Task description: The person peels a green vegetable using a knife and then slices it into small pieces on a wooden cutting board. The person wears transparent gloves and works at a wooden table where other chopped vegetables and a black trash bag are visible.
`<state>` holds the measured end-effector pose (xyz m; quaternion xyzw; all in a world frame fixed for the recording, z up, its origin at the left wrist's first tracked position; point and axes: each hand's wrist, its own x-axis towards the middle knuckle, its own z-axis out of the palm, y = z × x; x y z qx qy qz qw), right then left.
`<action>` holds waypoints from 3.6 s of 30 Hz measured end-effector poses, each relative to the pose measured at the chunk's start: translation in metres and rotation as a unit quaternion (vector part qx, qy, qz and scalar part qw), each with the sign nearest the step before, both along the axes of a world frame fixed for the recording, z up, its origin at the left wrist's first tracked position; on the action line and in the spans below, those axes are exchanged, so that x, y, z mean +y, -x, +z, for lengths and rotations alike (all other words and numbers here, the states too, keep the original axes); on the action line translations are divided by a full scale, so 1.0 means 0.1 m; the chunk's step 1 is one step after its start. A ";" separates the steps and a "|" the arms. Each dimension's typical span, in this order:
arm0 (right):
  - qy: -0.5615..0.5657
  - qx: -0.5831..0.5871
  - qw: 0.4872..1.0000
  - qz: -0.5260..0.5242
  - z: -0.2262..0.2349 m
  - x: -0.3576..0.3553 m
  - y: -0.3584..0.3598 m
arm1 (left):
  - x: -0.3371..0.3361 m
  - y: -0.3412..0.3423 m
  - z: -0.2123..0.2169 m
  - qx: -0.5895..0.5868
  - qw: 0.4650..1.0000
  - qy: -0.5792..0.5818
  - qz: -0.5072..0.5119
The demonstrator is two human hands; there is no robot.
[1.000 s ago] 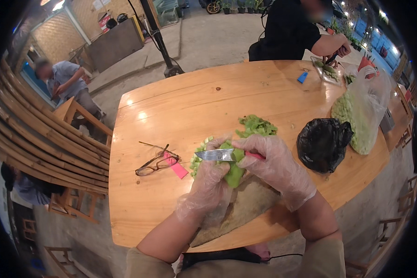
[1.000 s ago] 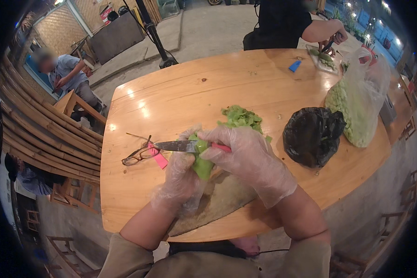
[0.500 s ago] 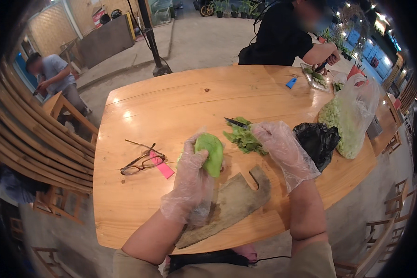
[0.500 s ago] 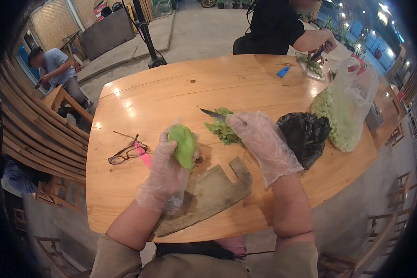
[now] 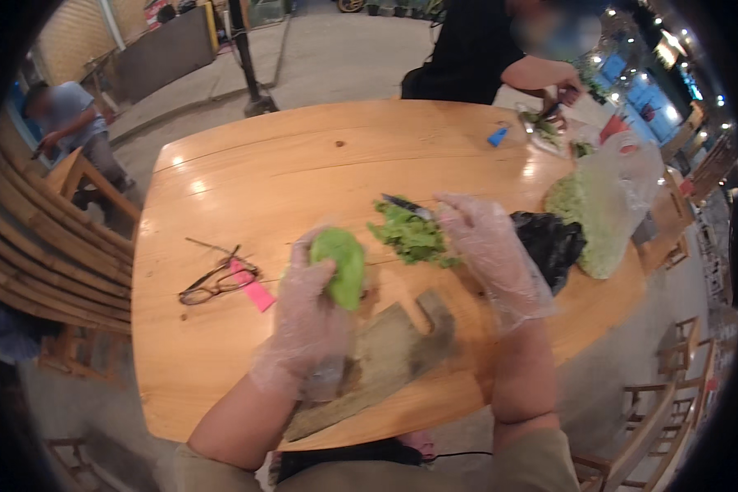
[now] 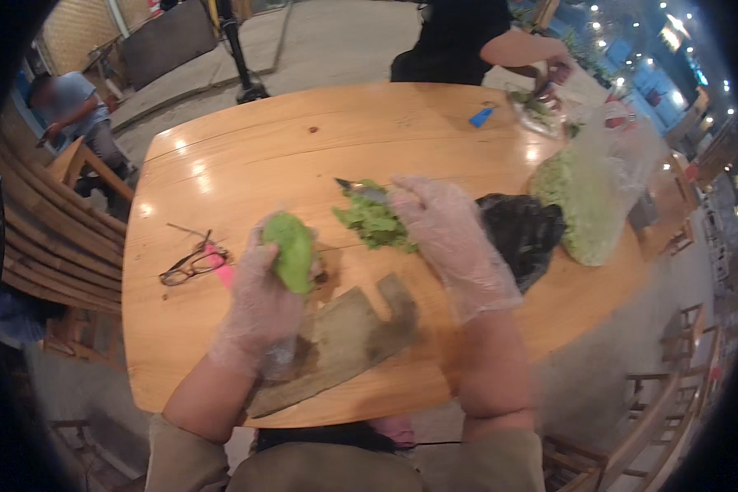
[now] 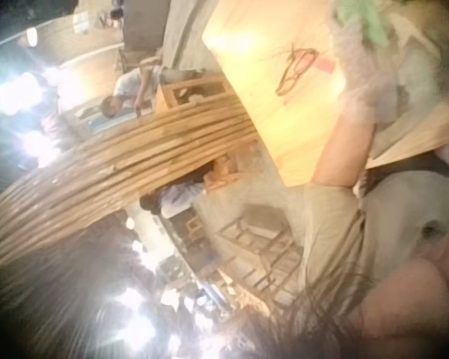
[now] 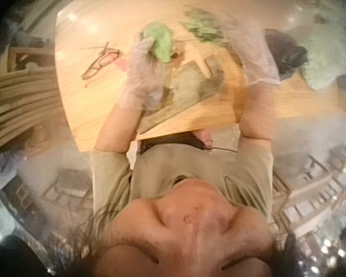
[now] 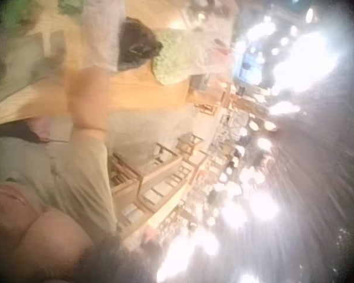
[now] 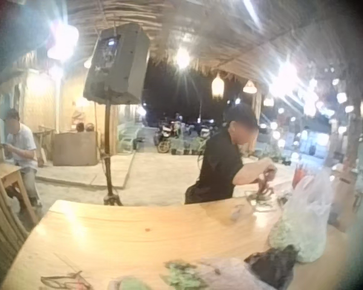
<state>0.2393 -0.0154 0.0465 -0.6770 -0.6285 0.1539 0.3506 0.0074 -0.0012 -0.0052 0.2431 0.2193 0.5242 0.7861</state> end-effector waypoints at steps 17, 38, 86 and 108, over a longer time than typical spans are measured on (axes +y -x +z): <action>-0.036 0.148 0.981 0.120 0.17 -0.07 0.54 | 0.02 0.18 -0.01 -0.118 0.991 -0.010 -0.070; -0.041 0.089 0.993 0.071 0.06 -0.06 0.52 | 0.02 0.01 0.08 -0.109 0.994 0.000 -0.032; -0.124 0.007 0.984 0.127 0.00 -0.10 0.58 | 0.04 0.10 0.07 -0.091 0.994 -0.005 -0.059; -0.038 -0.079 0.976 0.198 0.09 -0.16 0.59 | -0.02 0.06 0.17 -0.082 0.996 0.019 -0.030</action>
